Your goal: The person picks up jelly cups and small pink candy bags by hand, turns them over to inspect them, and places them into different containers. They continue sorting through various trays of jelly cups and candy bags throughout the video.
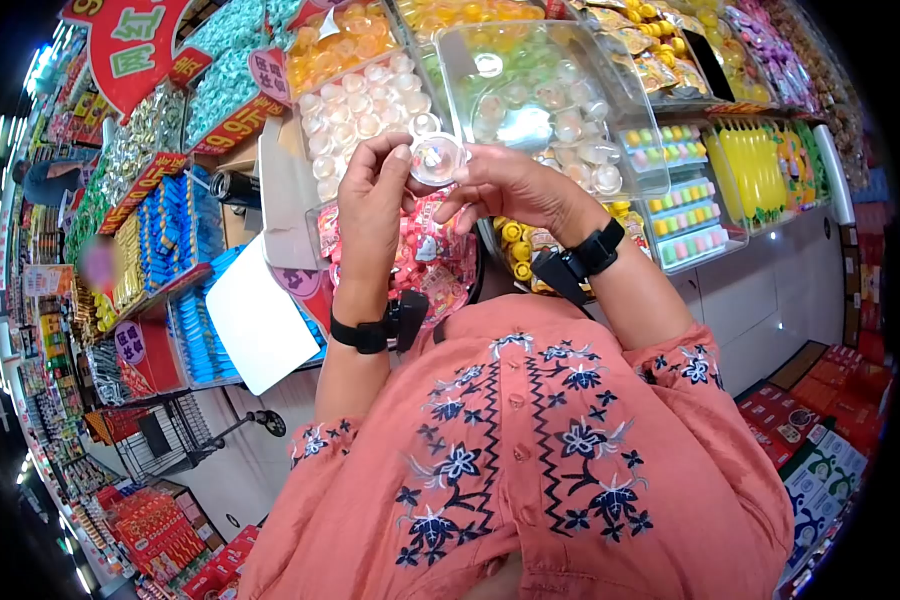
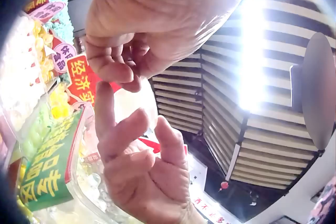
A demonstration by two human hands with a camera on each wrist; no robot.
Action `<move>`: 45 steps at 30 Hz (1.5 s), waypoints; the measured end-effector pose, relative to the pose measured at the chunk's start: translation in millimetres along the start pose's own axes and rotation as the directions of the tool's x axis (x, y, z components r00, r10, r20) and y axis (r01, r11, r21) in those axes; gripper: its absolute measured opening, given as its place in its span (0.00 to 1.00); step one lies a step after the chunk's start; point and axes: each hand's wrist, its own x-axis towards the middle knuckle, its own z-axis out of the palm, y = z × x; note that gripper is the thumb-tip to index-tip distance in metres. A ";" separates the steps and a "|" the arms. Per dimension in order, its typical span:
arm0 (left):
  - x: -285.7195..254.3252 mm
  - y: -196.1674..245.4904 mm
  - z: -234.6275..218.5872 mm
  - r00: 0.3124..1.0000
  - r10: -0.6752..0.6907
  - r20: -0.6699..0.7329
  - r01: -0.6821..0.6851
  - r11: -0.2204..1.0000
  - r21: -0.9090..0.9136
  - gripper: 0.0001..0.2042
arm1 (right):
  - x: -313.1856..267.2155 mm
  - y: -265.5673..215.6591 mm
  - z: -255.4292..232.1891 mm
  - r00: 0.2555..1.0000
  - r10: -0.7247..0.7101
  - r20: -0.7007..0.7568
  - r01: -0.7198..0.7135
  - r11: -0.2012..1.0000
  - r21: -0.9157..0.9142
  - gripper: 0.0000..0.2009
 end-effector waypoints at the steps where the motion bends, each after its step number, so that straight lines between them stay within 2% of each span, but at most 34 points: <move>1: 1.3 0.7 -0.9 1.000 0.000 0.007 0.000 1.000 0.018 0.10 | 2.2 3.1 -0.3 1.000 -0.020 0.001 0.020 1.000 0.002 0.25; 3: 3.9 0.2 -2.7 1.000 0.014 0.009 -0.015 0.999 0.048 0.10 | 7.6 9.1 1.2 0.998 -0.059 0.003 0.059 0.998 0.007 0.26; 6: 8.2 -3.9 -5.2 0.999 0.052 0.001 -0.052 0.995 0.082 0.09 | 8.8 9.6 2.8 0.999 -0.037 -0.016 0.036 0.997 -0.066 0.27; 9: 9.2 -6.4 -6.5 0.998 0.059 -0.005 -0.058 0.994 0.093 0.09 | 11.2 13.5 4.6 0.993 -0.072 -0.096 0.049 0.973 -0.225 0.26; 14: 7.0 -10.5 -8.8 0.999 0.029 0.023 -0.032 0.993 0.117 0.10 | 17.2 18.1 4.3 0.981 -0.055 -0.186 0.009 0.972 -0.236 0.22; 17: 5.0 -18.0 -11.3 0.991 0.128 0.049 -0.136 0.963 0.234 0.13 | 21.5 20.4 7.3 0.966 -0.080 -0.246 0.031 0.980 -0.194 0.21; 20: -8.0 -9.6 -4.6 0.959 0.258 0.113 -0.275 0.773 0.572 0.21 | 22.4 21.5 9.1 0.947 -0.104 -0.304 0.040 0.977 -0.209 0.21; 21: -8.4 -13.1 -3.1 0.934 0.320 0.157 -0.346 0.707 0.617 0.23 | 23.5 21.8 10.0 0.941 -0.107 -0.321 0.034 0.974 -0.224 0.20; 24: -10.7 -23.9 -2.3 0.848 0.450 0.280 -0.496 0.490 0.716 0.27 | 27.4 19.6 19.3 0.909 -0.044 -0.415 -0.130 0.914 -0.383 0.21; 27: -15.0 -28.2 -2.7 0.908 0.324 0.265 -0.406 0.527 0.747 0.28 | 33.2 43.4 6.0 0.894 -0.160 -0.419 -0.093 0.847 -0.523 0.22; 31: -19.4 -28.1 -3.8 0.904 0.333 0.269 -0.401 0.439 0.804 0.31 | 36.8 52.1 -4.8 0.872 -0.260 -0.414 -0.134 0.687 -0.714 0.23; 34: -13.3 -33.3 -11.0 0.921 0.298 0.252 -0.372 0.472 0.799 0.30 | 39.9 53.4 -4.4 0.898 -0.155 -0.411 -0.178 0.726 -0.664 0.24; 37: 11.8 -44.3 -33.8 0.913 0.337 0.230 -0.386 0.527 0.758 0.29 | 32.5 30.3 14.6 0.894 -0.026 -0.447 -0.173 0.901 -0.397 0.24; 38: 23.6 -39.9 -40.5 0.952 0.281 0.124 -0.268 0.564 0.781 0.26 | 30.7 23.7 16.4 0.890 -0.057 -0.452 -0.143 0.907 -0.396 0.24; 41: 76.5 -68.2 -89.2 0.948 0.299 0.104 -0.247 0.491 0.835 0.28 | 23.3 10.9 15.2 0.881 -0.114 -0.459 -0.093 0.910 -0.403 0.25; 45: 119.9 -94.9 -112.6 0.986 0.062 0.155 -0.166 0.343 0.924 0.28 | 16.0 10.5 13.1 0.888 -0.099 -0.449 -0.112 0.901 -0.419 0.24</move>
